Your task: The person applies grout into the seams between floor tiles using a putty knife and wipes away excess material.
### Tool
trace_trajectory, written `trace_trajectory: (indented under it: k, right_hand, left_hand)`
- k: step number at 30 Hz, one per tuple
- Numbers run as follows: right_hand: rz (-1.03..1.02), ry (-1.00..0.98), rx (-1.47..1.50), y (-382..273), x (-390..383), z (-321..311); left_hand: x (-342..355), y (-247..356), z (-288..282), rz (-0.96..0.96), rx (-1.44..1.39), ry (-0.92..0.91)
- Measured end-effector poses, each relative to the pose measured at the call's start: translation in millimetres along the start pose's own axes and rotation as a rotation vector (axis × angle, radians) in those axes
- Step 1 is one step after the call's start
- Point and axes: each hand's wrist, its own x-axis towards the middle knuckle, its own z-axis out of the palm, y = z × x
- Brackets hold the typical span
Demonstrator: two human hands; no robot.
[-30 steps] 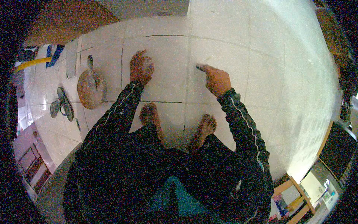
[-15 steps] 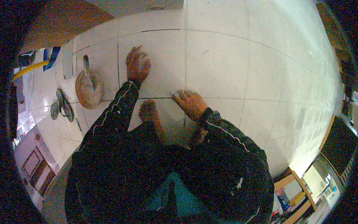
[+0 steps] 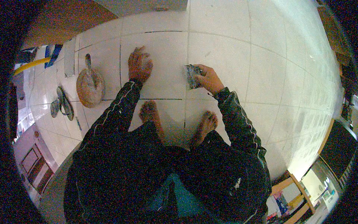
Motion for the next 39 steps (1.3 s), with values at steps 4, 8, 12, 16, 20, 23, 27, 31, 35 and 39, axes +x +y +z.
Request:
trace_trajectory:
  k: [4,8,12,16,20,23,27,31,35,39]
  right_hand:
    - [0.042,0.027,0.013,3,3,-6]
    - [-0.209,0.132,-0.584,-12,-2,2]
    - [-0.327,0.136,-1.069,-2,-1,17]
    - [-0.622,0.122,-1.054,25,1,25]
    - [-0.616,0.141,-1.339,44,-7,41]
    - [-0.587,0.107,-1.395,54,-20,50]
    - [-0.565,-0.097,-1.483,68,-53,64]
    - [-0.506,-0.130,-1.413,54,-67,64]
    - [-0.265,-0.141,-1.159,16,-53,41]
    - [-0.330,0.279,-1.274,7,-9,-19]
  left_hand:
    - [1,4,0,0.006,-0.030,0.018]
    - [1,6,-2,0.006,-0.006,0.015]
    - [0,4,-4,0.004,0.001,-0.001]
    - [-1,5,1,0.021,0.002,0.016]
    - [0,0,0,0.034,0.003,0.007]
    - [1,2,0,0.017,0.016,-0.011]
    - [2,0,1,0.007,0.059,-0.019]
    - [0,-3,3,0.039,0.004,0.016]
    - [-1,2,-1,0.041,0.011,0.037]
    - [-2,1,2,0.032,0.015,0.010]
